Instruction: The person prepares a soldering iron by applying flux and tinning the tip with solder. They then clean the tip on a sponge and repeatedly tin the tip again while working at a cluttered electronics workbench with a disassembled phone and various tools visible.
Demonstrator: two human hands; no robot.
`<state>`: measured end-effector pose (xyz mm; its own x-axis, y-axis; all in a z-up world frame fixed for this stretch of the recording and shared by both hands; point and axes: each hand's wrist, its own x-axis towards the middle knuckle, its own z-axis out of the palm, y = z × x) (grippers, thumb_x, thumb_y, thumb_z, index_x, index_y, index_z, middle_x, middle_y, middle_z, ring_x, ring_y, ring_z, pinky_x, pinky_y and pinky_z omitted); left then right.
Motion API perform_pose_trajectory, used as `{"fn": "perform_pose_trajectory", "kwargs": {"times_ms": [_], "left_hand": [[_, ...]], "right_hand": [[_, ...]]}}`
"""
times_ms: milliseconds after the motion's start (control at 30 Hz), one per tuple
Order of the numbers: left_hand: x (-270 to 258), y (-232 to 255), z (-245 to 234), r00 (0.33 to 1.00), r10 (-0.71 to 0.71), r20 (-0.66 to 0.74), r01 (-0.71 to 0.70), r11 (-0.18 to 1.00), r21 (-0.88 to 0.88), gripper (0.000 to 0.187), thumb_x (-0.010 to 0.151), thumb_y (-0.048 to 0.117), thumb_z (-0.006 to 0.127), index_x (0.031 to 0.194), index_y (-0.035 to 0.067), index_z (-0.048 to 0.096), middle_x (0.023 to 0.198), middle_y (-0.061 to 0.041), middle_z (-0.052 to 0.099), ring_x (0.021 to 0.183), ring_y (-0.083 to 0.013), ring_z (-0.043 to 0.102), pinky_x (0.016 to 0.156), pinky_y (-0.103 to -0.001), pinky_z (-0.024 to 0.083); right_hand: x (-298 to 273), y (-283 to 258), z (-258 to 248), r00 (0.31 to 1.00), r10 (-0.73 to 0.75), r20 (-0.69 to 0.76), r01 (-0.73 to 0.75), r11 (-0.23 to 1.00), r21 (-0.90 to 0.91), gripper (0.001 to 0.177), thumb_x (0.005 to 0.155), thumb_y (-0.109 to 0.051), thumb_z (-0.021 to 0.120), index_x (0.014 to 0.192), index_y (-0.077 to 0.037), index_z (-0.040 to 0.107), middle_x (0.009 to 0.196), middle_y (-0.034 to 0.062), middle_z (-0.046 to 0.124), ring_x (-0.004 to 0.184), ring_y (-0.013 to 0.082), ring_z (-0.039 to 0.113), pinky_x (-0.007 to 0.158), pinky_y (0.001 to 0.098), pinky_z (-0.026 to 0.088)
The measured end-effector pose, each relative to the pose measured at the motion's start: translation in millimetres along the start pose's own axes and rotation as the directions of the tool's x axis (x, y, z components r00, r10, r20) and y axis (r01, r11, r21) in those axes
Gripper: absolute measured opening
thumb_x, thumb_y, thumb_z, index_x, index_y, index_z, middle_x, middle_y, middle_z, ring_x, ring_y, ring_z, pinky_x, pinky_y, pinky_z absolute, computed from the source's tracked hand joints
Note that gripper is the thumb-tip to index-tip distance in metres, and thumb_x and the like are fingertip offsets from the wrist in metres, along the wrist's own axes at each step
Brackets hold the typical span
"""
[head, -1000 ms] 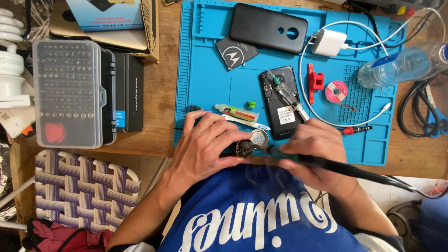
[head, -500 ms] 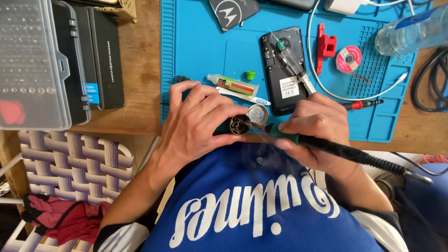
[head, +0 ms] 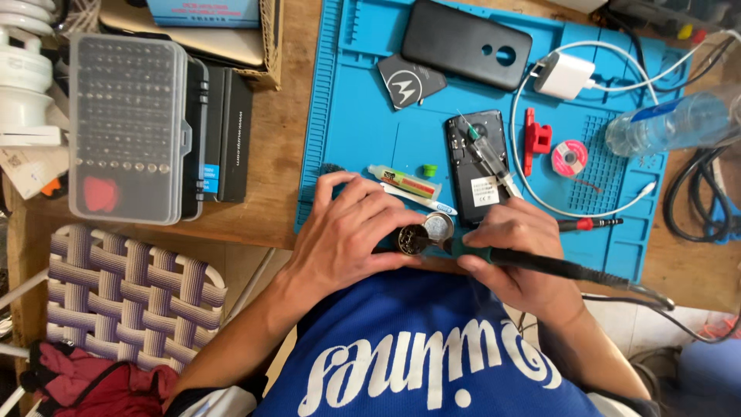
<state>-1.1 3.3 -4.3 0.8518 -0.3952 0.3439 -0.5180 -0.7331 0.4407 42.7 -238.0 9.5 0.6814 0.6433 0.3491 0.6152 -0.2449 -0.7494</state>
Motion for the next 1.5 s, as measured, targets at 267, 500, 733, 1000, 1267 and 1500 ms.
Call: {"fn": "perform_pose_trajectory", "kwargs": {"times_ms": [267,500,733,1000,1267,1500], "left_hand": [[-2.9,-0.4,1.6,1.000,-0.013,0.005,0.013,1.000,0.005,0.042,0.082,0.056,0.071,0.106,0.024,0.065,0.099,0.005,0.064,0.100,-0.0198,0.057,0.094,-0.044,0.033],[-2.4,-1.0,2.2,1.000,-0.012,0.007,0.012,1.000,0.014,0.043,0.080,0.057,0.073,0.107,0.024,0.065,0.100,0.005,0.064,0.100,-0.0197,0.056,0.095,-0.044,0.033],[-1.1,-1.0,0.7,1.000,-0.009,0.003,0.009,1.000,0.008,0.042,0.081,0.055,0.073,0.107,0.023,0.064,0.099,0.005,0.065,0.099,-0.0197,0.057,0.094,-0.043,0.033],[-1.0,-0.9,0.9,1.000,-0.018,0.013,0.018,1.000,0.002,0.042,0.081,0.056,0.070,0.107,0.023,0.065,0.099,0.005,0.066,0.100,-0.0201,0.057,0.094,-0.044,0.032],[-6.7,-0.4,4.7,0.997,-0.075,0.028,0.076,0.996,-0.049,0.067,0.073,0.048,0.087,0.124,0.018,0.056,0.103,0.009,0.068,0.100,-0.0190,0.059,0.098,-0.044,0.032],[3.3,2.3,0.8,0.996,-0.065,-0.054,0.064,0.998,-0.021,0.039,0.082,0.051,0.080,0.097,0.018,0.067,0.094,0.006,0.067,0.095,-0.0204,0.059,0.096,-0.044,0.031]], "right_hand": [[2.4,-5.3,0.8,1.000,-0.013,0.003,0.013,1.000,-0.018,0.021,0.091,-0.030,0.056,0.091,-0.009,0.054,0.069,0.0044,0.054,0.056,0.0212,0.043,0.060,0.0350,0.033],[1.3,-6.1,-4.3,0.998,-0.037,-0.054,0.037,0.999,-0.001,0.024,0.090,-0.032,0.054,0.089,-0.008,0.051,0.067,0.0041,0.056,0.051,0.0192,0.043,0.060,0.0351,0.031],[2.4,-2.4,-0.6,0.999,-0.033,-0.019,0.033,0.999,-0.010,0.022,0.090,-0.030,0.055,0.089,-0.008,0.053,0.072,0.0046,0.057,0.055,0.0200,0.046,0.062,0.0343,0.034],[5.4,-6.9,-3.2,0.997,-0.060,-0.041,0.059,0.998,-0.013,0.022,0.092,-0.030,0.052,0.091,-0.008,0.051,0.067,0.0032,0.055,0.052,0.0181,0.045,0.060,0.0344,0.032],[-5.5,6.3,-0.9,0.997,0.014,-0.077,-0.010,0.999,0.042,0.021,0.092,-0.029,0.054,0.089,-0.009,0.049,0.075,0.0038,0.062,0.058,0.0179,0.055,0.064,0.0347,0.038],[-10.9,13.4,-2.0,0.995,0.069,-0.075,-0.063,0.995,0.079,0.021,0.093,-0.028,0.053,0.090,-0.008,0.049,0.076,0.0042,0.061,0.060,0.0206,0.053,0.067,0.0363,0.037]]}}
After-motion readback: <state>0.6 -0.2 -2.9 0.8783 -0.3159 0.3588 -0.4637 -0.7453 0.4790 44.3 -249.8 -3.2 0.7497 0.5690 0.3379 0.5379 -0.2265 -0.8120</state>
